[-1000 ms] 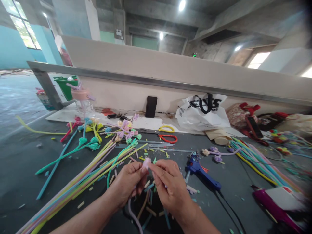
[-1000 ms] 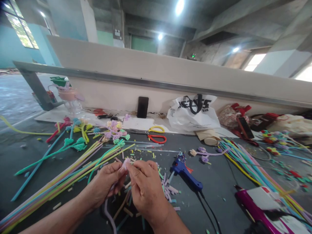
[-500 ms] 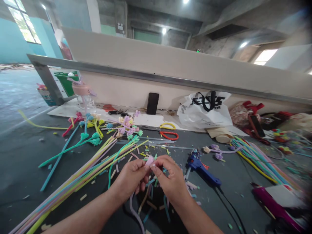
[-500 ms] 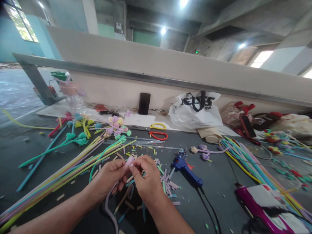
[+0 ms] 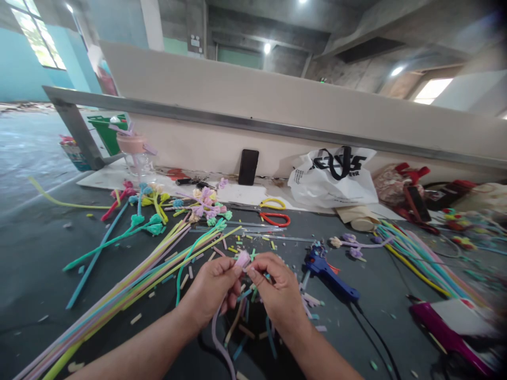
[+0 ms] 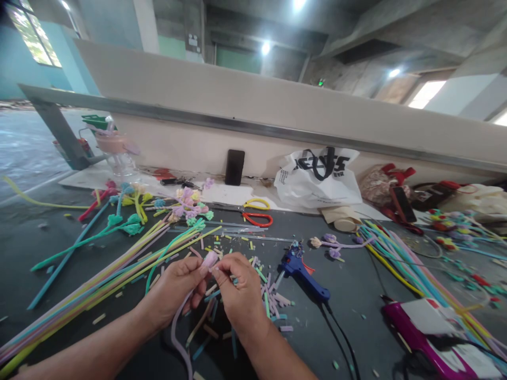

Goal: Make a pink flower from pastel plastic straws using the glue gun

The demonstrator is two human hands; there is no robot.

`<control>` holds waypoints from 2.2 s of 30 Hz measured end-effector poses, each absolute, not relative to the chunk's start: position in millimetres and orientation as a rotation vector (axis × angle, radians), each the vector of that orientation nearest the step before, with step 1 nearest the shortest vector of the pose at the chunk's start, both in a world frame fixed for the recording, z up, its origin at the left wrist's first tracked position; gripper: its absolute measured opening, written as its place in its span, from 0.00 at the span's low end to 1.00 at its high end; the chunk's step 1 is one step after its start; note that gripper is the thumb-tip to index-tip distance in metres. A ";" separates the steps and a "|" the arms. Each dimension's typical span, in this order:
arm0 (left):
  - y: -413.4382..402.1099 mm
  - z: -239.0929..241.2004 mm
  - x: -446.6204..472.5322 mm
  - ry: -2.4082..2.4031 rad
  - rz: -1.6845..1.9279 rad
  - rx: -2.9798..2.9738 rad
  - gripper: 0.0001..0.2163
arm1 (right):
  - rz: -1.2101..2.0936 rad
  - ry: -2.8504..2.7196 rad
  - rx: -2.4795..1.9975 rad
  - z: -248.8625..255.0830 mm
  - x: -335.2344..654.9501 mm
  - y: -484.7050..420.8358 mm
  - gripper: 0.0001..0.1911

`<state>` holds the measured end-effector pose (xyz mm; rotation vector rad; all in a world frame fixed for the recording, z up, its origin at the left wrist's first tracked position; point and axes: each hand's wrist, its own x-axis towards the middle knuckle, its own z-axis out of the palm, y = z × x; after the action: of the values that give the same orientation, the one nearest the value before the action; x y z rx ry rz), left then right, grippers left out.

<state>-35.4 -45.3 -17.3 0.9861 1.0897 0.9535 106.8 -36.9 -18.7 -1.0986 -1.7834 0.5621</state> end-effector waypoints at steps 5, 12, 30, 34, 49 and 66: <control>-45.7 -18.1 -35.1 1.070 0.962 0.947 0.15 | 0.596 -1.774 -1.108 -17.2 106.3 -37.2 0.07; -43.5 -22.5 -39.1 1.020 0.959 0.947 0.15 | 0.613 -1.762 -1.102 -18.9 106.8 -37.2 0.06; -42.4 -18.8 -39.3 1.062 0.880 1.006 0.14 | 0.684 -1.742 -1.170 -16.1 110.3 -36.6 0.09; -41.4 -19.3 -39.6 1.054 0.866 0.993 0.14 | 0.752 -1.685 -1.156 -14.6 113.0 -34.9 0.09; -41.1 -16.9 -38.7 1.052 0.770 1.032 0.11 | 1.076 -1.508 -1.286 -16.1 115.0 -28.0 0.12; -40.5 -25.8 -44.8 0.808 0.749 0.878 0.12 | 0.816 -1.821 -0.991 -6.2 117.2 -33.7 0.05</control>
<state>-44.8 -40.5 -25.8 0.8783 0.8082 0.7486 117.2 -33.7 -6.2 -0.9907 -1.8211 0.8155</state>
